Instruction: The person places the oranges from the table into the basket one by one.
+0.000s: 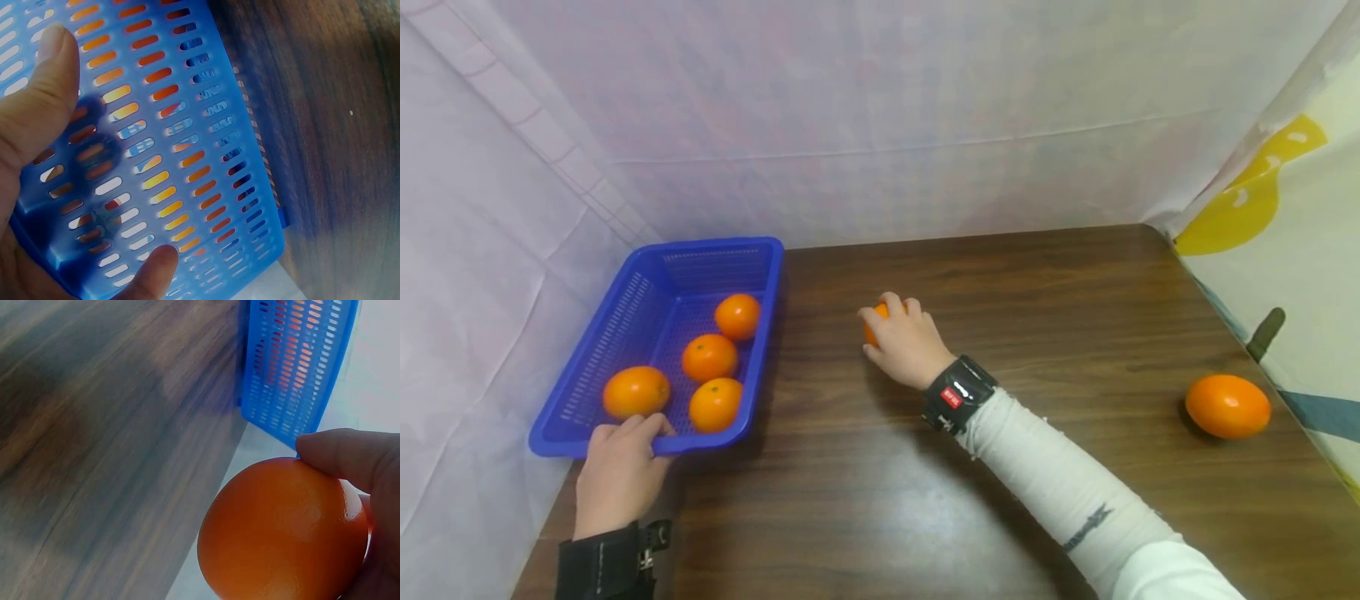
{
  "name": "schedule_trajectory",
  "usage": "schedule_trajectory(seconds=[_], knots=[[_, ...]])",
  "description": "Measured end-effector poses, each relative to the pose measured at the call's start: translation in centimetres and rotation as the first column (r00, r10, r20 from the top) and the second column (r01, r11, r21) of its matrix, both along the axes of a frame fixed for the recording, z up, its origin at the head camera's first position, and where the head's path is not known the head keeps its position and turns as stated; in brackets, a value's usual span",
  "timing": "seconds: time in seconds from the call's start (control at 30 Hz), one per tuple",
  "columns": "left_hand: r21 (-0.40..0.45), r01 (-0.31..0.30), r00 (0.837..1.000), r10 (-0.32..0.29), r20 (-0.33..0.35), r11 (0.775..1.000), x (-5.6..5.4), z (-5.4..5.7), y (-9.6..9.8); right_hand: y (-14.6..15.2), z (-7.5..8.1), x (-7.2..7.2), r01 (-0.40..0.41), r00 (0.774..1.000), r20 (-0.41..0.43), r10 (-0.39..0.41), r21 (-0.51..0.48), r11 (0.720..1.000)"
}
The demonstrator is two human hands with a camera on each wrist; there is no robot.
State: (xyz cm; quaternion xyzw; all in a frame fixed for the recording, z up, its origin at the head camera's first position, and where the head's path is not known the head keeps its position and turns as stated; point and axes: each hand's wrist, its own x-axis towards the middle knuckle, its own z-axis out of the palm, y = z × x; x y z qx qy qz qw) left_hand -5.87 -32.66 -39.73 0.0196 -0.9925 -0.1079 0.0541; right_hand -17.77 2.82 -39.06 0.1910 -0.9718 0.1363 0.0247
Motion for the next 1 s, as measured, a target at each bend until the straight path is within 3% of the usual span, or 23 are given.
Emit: schedule_trajectory(seconds=[0.47, 1.0], knots=[[0.0, -0.018, 1.0, 0.018, 0.001, 1.0, 0.0, 0.1, 0.0, -2.7, 0.6, -0.5, -0.074, 0.997, -0.01, 0.073, -0.001, 0.997], [-0.003, 0.028, 0.999, -0.028, -0.038, 1.0, 0.1, -0.2, -0.4, -5.7, 1.5, -0.8, -0.149, 0.987, -0.052, 0.15, 0.017, 0.989]])
